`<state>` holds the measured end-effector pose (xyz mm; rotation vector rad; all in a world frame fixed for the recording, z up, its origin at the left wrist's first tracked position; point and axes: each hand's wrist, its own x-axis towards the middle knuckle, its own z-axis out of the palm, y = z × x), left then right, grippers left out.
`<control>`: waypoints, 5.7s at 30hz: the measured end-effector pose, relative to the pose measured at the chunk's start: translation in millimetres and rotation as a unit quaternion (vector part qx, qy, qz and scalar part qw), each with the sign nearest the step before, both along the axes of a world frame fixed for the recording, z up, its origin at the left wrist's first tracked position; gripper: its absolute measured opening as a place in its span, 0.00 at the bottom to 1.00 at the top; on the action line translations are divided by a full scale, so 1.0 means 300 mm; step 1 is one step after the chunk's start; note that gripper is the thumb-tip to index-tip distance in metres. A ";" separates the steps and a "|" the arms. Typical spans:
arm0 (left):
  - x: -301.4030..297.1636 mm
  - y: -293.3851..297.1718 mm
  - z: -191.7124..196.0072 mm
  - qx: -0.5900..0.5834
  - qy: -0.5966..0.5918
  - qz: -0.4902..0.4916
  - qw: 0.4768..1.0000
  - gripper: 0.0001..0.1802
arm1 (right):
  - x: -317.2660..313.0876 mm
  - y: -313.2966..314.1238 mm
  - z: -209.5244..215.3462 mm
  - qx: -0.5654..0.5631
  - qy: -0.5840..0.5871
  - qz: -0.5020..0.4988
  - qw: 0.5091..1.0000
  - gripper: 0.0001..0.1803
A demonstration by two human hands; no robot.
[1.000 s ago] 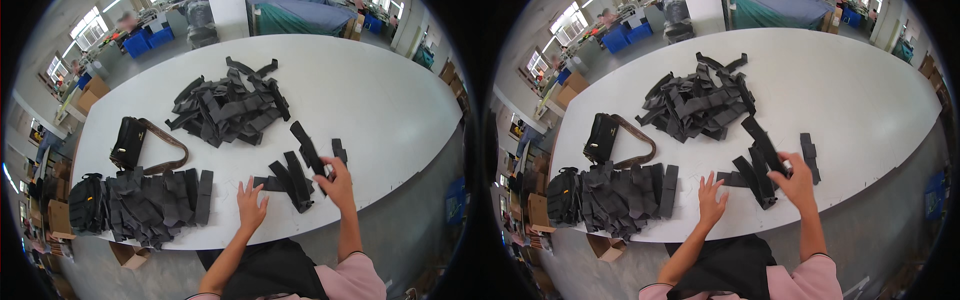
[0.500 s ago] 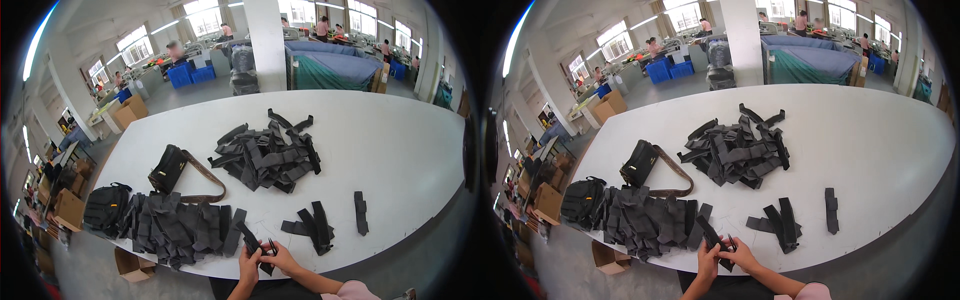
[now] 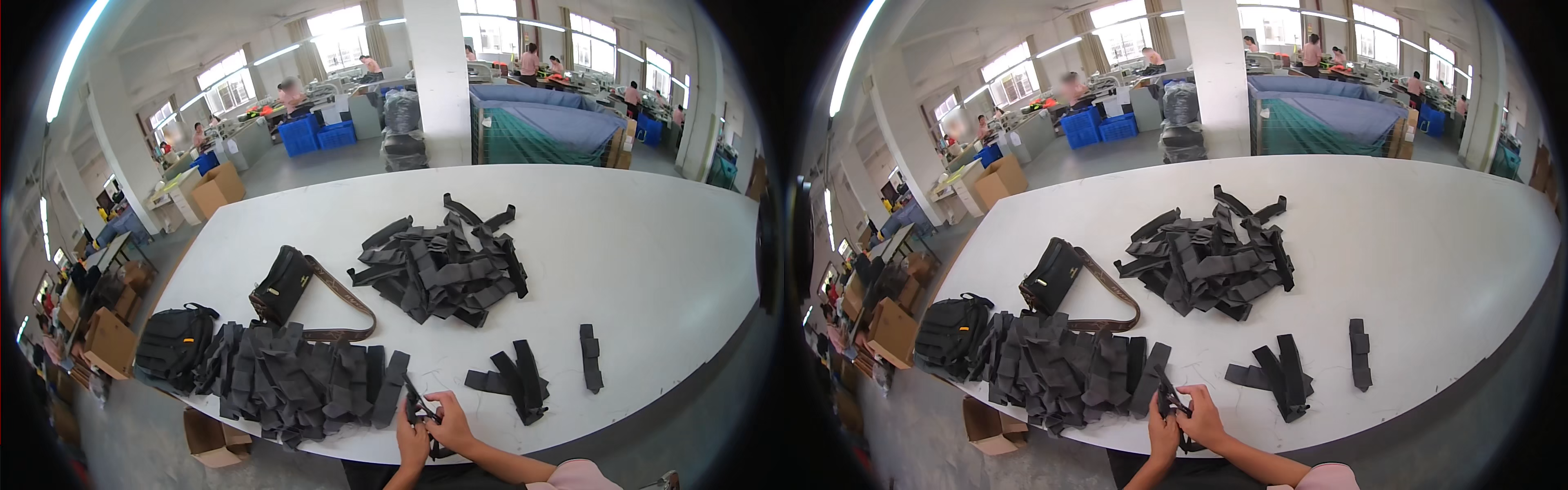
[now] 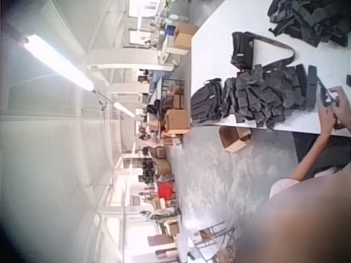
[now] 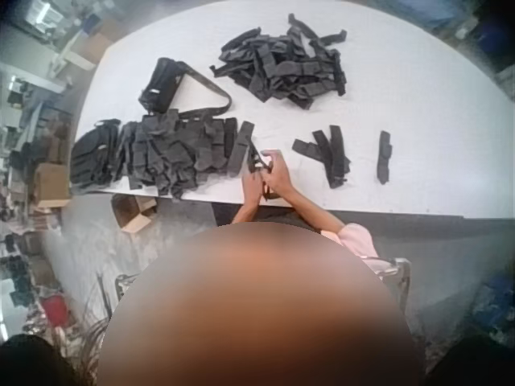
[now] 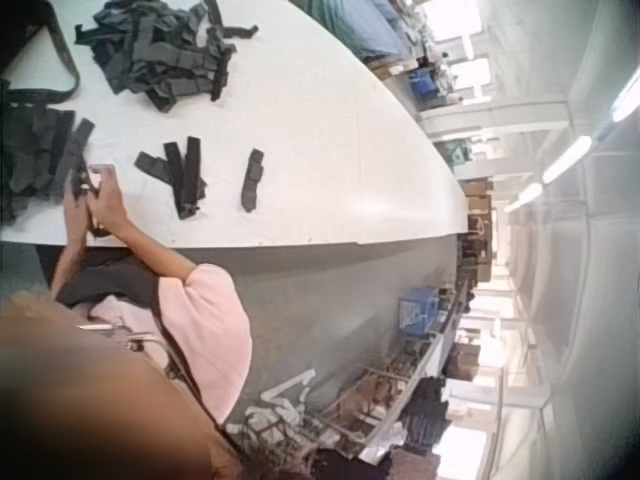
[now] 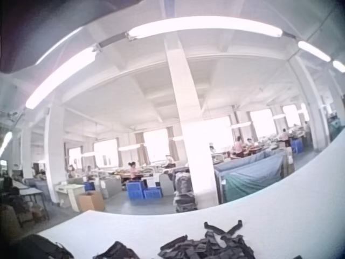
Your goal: The recorder uses a small pair of thread snips to trim excess threads and inspect fabric straps at a production table.
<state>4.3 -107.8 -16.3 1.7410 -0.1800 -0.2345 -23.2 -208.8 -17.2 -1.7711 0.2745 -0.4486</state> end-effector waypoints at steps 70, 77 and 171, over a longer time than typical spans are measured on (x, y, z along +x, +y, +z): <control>0.069 0.116 0.012 -0.032 0.137 -0.095 0.986 0.20 | -0.064 -0.118 0.126 -0.121 -0.038 0.176 0.976 0.13; 0.078 0.124 -0.003 -0.010 0.114 -0.145 0.983 0.18 | -0.031 -0.119 0.126 -0.216 -0.024 0.206 0.954 0.06; 0.059 0.255 0.197 -0.063 0.282 -0.194 0.937 0.20 | -0.003 -0.123 0.244 0.085 0.116 0.392 0.908 0.16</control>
